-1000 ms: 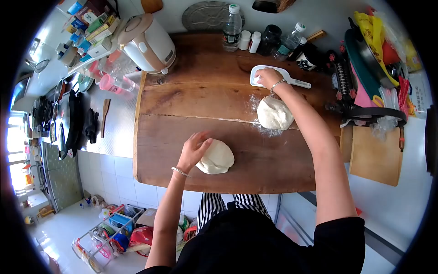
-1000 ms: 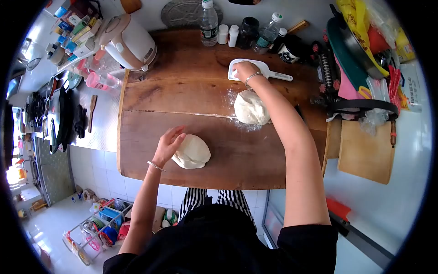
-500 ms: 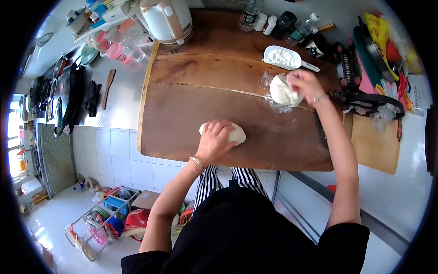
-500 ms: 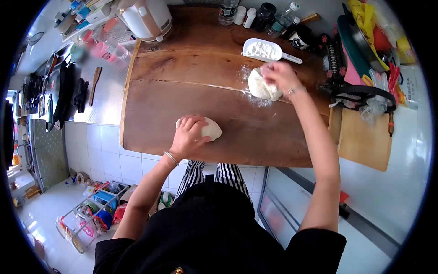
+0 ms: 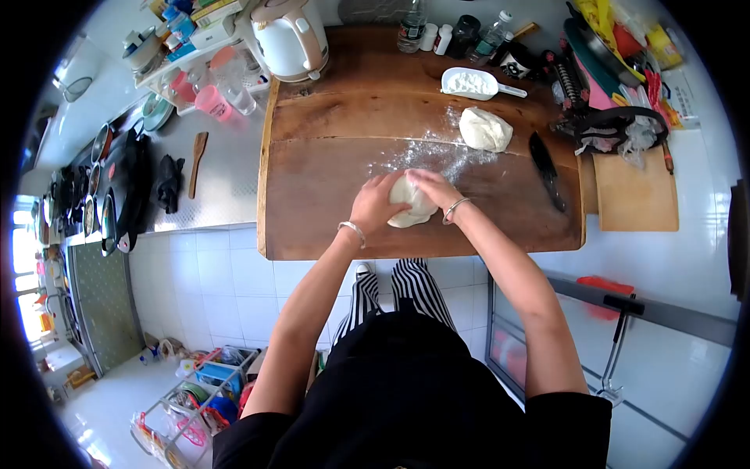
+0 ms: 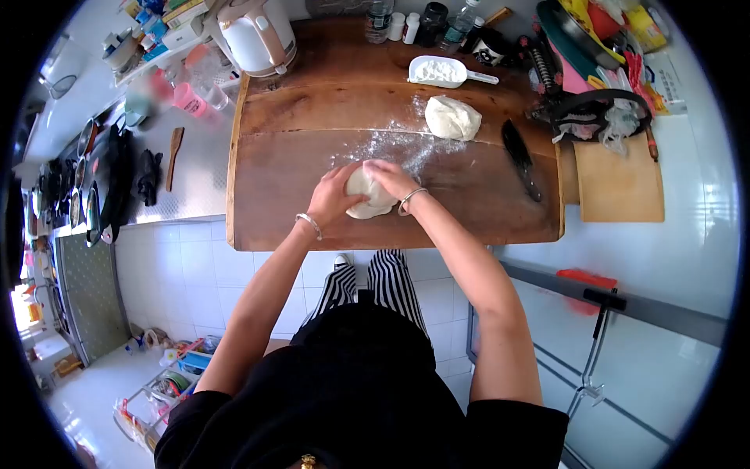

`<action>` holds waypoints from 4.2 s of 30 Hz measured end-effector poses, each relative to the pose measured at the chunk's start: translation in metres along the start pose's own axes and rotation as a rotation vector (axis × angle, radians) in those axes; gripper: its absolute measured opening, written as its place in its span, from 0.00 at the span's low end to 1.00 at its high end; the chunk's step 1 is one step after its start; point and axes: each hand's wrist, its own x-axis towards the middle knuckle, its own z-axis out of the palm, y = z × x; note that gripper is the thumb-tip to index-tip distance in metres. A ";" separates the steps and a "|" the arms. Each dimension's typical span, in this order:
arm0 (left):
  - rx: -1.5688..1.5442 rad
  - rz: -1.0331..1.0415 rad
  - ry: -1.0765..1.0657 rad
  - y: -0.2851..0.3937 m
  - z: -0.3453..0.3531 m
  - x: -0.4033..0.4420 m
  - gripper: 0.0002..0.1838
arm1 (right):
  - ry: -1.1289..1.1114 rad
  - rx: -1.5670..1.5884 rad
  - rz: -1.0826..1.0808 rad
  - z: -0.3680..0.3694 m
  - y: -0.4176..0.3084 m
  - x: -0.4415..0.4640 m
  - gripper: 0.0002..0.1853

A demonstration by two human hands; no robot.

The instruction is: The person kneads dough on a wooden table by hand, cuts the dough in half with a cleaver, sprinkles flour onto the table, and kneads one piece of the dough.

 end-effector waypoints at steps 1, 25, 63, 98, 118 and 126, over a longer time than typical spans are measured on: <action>-0.145 -0.096 -0.121 0.005 -0.003 0.010 0.43 | 0.013 0.008 0.001 -0.004 -0.014 -0.003 0.21; 0.091 -0.024 0.406 -0.021 0.058 0.205 0.15 | 0.840 -0.948 -0.482 -0.041 -0.006 0.162 0.07; 0.222 -0.226 0.543 -0.012 0.067 0.047 0.19 | 0.605 -0.697 -0.504 0.041 0.044 0.062 0.17; 0.156 -0.293 0.525 -0.005 0.059 0.118 0.16 | 0.502 -0.746 -0.578 -0.008 -0.019 0.103 0.11; 0.236 -0.100 0.530 0.062 0.152 0.103 0.14 | 0.812 -0.686 -0.778 -0.085 0.065 0.044 0.09; 0.382 -0.170 0.271 0.050 0.132 0.155 0.14 | 0.766 -0.749 -0.455 -0.094 0.049 0.074 0.11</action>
